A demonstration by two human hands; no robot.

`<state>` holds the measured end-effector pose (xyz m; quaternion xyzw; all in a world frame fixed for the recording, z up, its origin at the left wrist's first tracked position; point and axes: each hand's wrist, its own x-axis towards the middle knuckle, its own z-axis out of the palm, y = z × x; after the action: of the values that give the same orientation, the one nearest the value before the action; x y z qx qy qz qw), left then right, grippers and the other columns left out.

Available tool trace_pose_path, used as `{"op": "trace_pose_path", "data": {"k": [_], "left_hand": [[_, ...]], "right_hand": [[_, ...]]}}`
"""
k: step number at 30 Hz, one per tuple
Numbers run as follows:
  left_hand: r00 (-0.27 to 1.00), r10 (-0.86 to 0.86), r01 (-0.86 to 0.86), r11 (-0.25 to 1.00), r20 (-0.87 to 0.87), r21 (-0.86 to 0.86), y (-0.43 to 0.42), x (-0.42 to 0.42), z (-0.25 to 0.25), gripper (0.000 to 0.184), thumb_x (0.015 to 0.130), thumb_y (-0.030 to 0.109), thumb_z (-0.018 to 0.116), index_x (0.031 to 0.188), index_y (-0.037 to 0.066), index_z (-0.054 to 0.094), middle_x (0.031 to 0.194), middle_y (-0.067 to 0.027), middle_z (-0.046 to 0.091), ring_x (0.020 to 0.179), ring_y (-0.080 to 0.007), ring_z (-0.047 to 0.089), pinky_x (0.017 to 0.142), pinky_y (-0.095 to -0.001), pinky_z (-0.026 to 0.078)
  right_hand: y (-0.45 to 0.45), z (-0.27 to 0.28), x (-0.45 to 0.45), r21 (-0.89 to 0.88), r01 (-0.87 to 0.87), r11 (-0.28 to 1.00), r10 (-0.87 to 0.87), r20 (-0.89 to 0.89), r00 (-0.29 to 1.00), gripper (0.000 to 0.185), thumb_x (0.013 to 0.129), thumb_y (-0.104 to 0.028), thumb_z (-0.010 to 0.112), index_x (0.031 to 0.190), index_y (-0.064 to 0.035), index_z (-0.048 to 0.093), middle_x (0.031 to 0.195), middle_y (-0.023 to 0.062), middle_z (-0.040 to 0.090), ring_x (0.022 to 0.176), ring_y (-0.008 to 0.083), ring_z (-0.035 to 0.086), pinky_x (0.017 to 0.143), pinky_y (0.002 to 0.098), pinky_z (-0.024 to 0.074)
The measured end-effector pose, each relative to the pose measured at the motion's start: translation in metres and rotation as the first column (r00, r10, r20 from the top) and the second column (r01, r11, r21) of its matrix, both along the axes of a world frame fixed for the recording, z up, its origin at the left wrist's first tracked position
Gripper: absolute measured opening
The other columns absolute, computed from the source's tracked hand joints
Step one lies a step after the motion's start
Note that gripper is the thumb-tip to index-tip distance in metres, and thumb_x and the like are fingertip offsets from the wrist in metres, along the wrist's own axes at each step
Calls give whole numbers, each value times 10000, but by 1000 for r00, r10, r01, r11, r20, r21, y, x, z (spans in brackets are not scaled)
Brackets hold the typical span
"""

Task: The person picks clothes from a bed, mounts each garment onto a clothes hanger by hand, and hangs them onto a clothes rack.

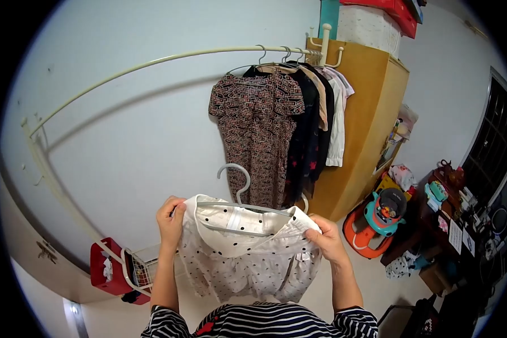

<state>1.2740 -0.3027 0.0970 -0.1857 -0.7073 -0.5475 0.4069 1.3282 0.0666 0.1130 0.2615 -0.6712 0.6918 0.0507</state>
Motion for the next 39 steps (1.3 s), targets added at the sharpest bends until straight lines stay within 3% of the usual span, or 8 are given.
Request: {"op": "trace_pose_path", "data": {"k": [9,15,17,20,23,27,29,39], "left_hand": [[998,-28,26,999,64,26,0,-78,2,150,884,114,580,859,-25,630,765,-25,557,705,-105,477,631,-223,368],[999,-27,25,998,31,62,-25,-166,1,270,943,128,470,1163,-4,553,1103,-59,565,1002,-135,510,894,-256,392],[994,-74,60,986,82,158,-34,-201,-6,380,949,140,460,1301,0,427,1227,-79,505,1102,-155,482,970,-286,363],[961,-261,237,947,89,215,-35,-238,-3,427,952,158,462,1338,3,367,1265,-98,476,1115,-162,484,979,-301,365],[937,-328,293,927,125,234,-38,-246,-27,443,954,166,465,1346,-2,349,1303,-113,449,1119,-164,494,989,-302,360],[924,-352,315,922,152,225,-36,-210,-51,415,951,139,461,1328,-8,369,1301,-131,453,1061,-171,538,939,-310,411],[937,-318,285,935,146,210,-17,-136,-76,399,949,129,459,1315,-9,381,1297,-136,456,1038,-174,552,910,-309,434],[921,-319,262,932,223,250,-1,-73,-116,316,946,120,460,1233,-13,446,1248,-117,501,941,-170,594,825,-294,479]], "right_hand": [[-1,18,-81,-91,57,994,-54,33,998,156,886,-160,604,933,-11,603,803,-46,553,743,44,481,678,197,393],[-32,66,-145,-174,125,977,-118,50,992,167,906,-193,580,928,-28,598,789,-51,545,719,36,464,662,193,377],[-38,76,-170,-160,144,976,-147,-5,989,181,908,-187,569,985,-30,615,828,-46,580,747,44,497,699,186,385],[-54,94,-215,-171,204,964,-217,-63,974,182,913,-182,556,994,-30,616,859,-36,602,768,49,518,718,195,398],[-67,110,-230,-153,250,956,-265,-92,960,211,923,-195,536,1017,-21,609,888,-25,613,802,56,528,752,206,399],[-79,117,-216,-176,299,938,-324,-137,936,242,925,-232,537,1010,-20,615,865,-38,598,781,56,510,750,215,390],[-68,105,-155,-195,276,941,-310,-167,936,241,925,-236,538,1005,-23,619,855,-43,593,769,54,503,744,214,387],[-71,104,-149,-209,294,933,-347,-297,890,239,923,-248,548,959,-27,631,813,-53,574,726,38,475,690,198,368]]}}
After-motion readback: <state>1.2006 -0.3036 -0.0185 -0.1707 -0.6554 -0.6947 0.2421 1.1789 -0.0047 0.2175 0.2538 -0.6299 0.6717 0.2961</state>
